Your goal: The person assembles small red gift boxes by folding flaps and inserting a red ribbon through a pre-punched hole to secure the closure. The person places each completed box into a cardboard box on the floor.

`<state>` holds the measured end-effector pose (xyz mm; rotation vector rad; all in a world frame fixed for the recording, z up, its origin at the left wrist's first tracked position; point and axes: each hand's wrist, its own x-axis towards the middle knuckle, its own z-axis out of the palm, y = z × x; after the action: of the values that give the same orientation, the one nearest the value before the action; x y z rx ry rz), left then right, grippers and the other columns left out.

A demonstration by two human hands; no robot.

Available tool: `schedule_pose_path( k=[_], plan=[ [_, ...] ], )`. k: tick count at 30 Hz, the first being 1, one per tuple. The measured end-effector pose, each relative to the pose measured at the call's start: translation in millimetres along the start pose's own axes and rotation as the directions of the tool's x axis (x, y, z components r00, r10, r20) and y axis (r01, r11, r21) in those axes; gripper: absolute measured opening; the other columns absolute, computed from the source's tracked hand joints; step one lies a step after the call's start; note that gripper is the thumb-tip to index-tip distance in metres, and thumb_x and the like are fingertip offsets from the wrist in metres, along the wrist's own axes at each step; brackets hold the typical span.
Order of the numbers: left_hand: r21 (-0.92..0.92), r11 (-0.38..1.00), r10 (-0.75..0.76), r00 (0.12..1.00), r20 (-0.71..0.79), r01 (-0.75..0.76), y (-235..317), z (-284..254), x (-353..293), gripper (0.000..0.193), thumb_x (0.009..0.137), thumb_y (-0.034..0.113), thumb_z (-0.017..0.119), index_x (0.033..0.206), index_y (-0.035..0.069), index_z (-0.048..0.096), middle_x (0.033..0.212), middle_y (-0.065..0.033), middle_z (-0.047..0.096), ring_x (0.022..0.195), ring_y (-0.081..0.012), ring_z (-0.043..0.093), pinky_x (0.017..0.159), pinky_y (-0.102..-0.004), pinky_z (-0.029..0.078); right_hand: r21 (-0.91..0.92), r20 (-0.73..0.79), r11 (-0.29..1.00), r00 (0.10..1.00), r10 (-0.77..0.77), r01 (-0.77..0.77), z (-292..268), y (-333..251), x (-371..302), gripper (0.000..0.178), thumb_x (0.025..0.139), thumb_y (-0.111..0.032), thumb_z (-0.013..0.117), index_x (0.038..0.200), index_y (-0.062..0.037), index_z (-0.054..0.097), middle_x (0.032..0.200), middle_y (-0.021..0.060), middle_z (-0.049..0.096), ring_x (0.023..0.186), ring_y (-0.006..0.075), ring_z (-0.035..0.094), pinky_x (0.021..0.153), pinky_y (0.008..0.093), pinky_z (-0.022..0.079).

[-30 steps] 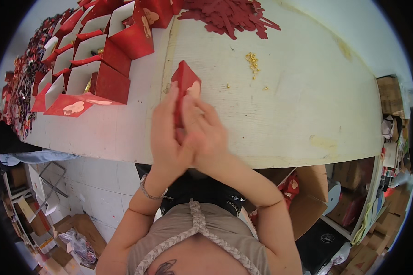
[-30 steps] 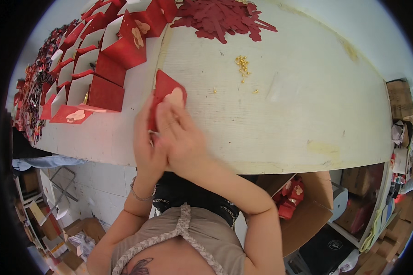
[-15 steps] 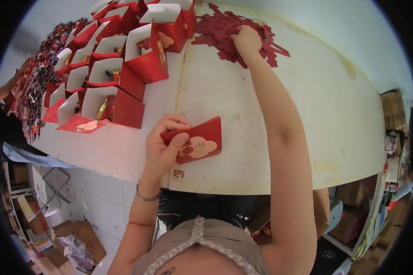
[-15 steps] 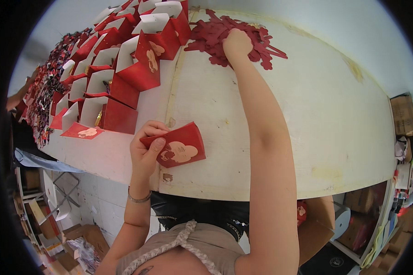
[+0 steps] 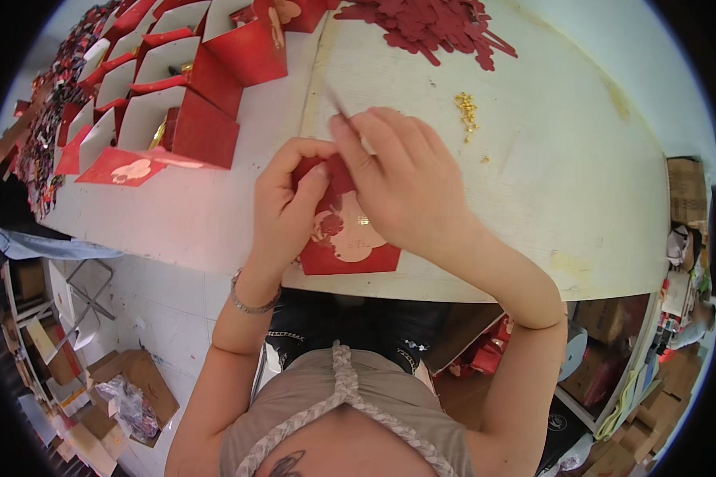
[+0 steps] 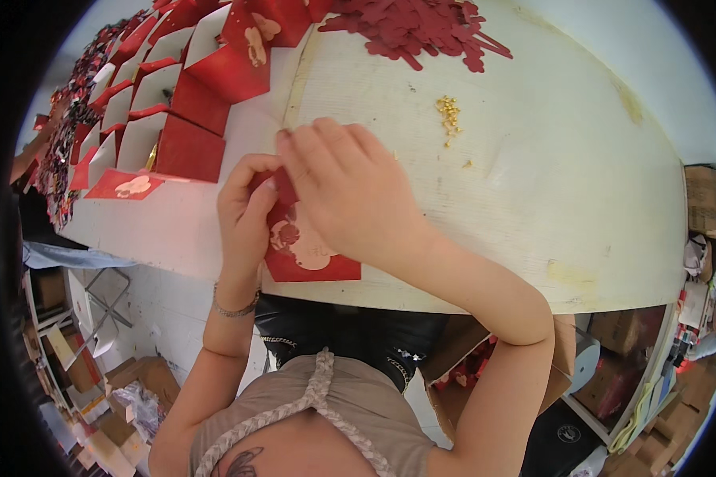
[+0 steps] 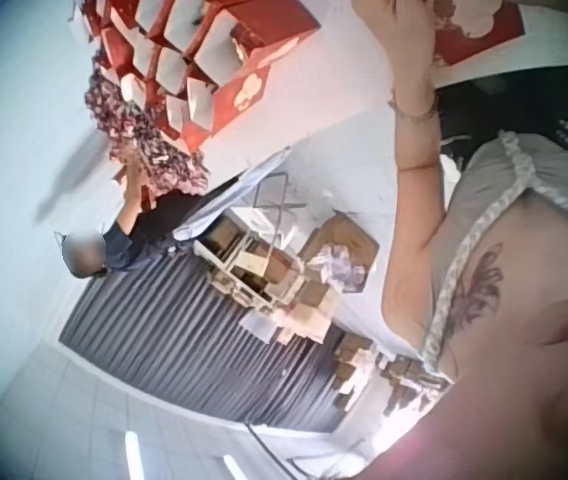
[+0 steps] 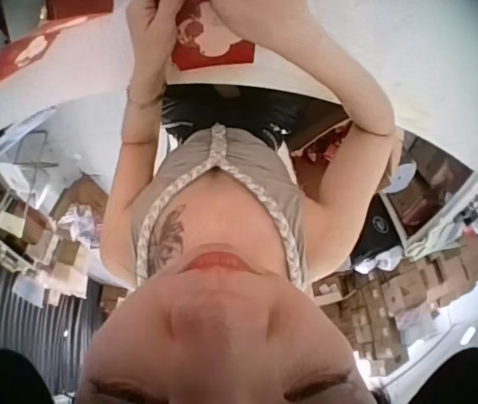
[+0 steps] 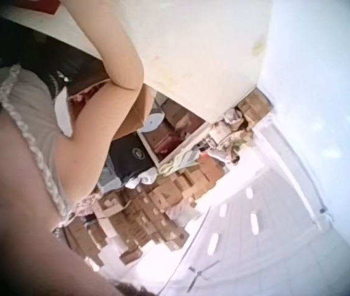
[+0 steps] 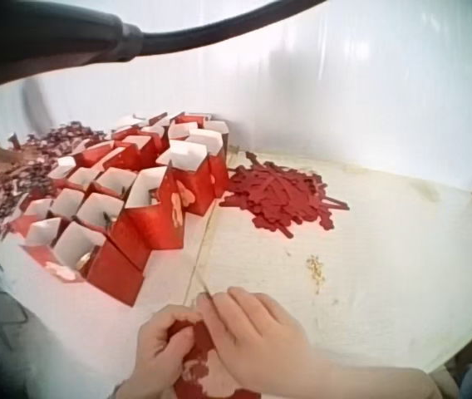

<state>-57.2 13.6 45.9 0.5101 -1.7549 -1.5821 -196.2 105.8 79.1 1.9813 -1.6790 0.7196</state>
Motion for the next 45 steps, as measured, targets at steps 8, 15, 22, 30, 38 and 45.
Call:
schedule_pose_path(
  k=[8,15,22,30,38,45],
  plan=[
    [0.043,0.994,-0.099,0.994,-0.046,0.101,8.7,7.8,-13.9,0.013,0.086,0.003,0.063,0.097,-0.001,0.059,0.087,-0.0011,0.059,0.068,-0.0044,0.055,0.06,-0.0181,0.045,0.559,0.075,0.767,0.941,0.331,-0.315,-0.2,-1.4,-29.8,0.047,0.073,0.001,0.052,0.119,-0.0053,0.057,0.112,0.012,0.055,0.103,0.0307,0.053,0.081,0.0388,0.046],
    [0.031,0.999,0.019,0.997,-0.076,-0.017,14.6,9.0,-25.3,0.01,0.086,0.001,0.063,0.095,0.0,0.059,0.087,-0.0009,0.059,0.067,-0.0062,0.056,0.057,-0.0197,0.046,0.101,0.11,0.775,0.781,0.614,-0.624,33.5,39.0,-81.9,0.013,0.081,-0.008,0.065,0.093,-0.0059,0.069,0.087,0.0081,0.061,0.075,0.0239,0.06,0.064,0.033,0.049],
    [0.209,0.949,0.252,0.966,-0.063,-0.234,5.5,1.0,-30.3,0.009,0.083,-0.002,0.062,0.091,0.0,0.058,0.082,-0.0057,0.058,0.068,-0.0115,0.055,0.062,-0.0233,0.044,0.403,-0.045,0.743,0.799,0.6,-0.535,-23.9,-18.3,-48.6,0.013,0.071,0.002,0.07,0.082,-0.0058,0.069,0.081,0.007,0.067,0.065,0.0214,0.061,0.057,0.0281,0.048],
    [0.131,0.882,0.457,0.889,-0.011,-0.452,-7.1,4.8,-33.8,0.011,0.086,0.0,0.061,0.095,0.004,0.057,0.088,-0.0117,0.066,0.07,-0.0194,0.058,0.062,-0.0275,0.047,0.506,-0.098,0.817,0.922,0.374,-0.278,-23.5,-51.5,-36.1,0.023,0.061,0.003,0.071,0.083,-0.0011,0.066,0.075,0.0086,0.063,0.062,0.0222,0.06,0.054,0.0296,0.049],
    [0.18,0.86,0.48,0.877,0.029,-0.477,-4.5,1.9,-34.5,0.011,0.086,0.001,0.062,0.095,0.005,0.057,0.086,-0.0108,0.065,0.071,-0.0202,0.059,0.061,-0.0286,0.048,0.556,-0.112,0.787,0.914,0.389,-0.266,-20.8,-51.1,-39.8,0.022,0.062,0.004,0.074,0.082,-0.0005,0.065,0.075,0.0086,0.064,0.062,0.023,0.061,0.054,0.0299,0.049],
    [0.078,0.905,0.421,0.907,-0.011,-0.419,-6.9,3.7,-32.9,0.008,0.087,0.001,0.058,0.094,0.004,0.057,0.085,-0.0103,0.064,0.074,-0.0205,0.058,0.064,-0.0288,0.046,0.594,-0.1,0.745,0.89,0.444,-0.305,-18.1,-52.0,-36.4,0.023,0.062,0.005,0.075,0.083,-0.0014,0.065,0.075,0.0086,0.064,0.063,0.0232,0.061,0.054,0.0296,0.048]
  ],
)
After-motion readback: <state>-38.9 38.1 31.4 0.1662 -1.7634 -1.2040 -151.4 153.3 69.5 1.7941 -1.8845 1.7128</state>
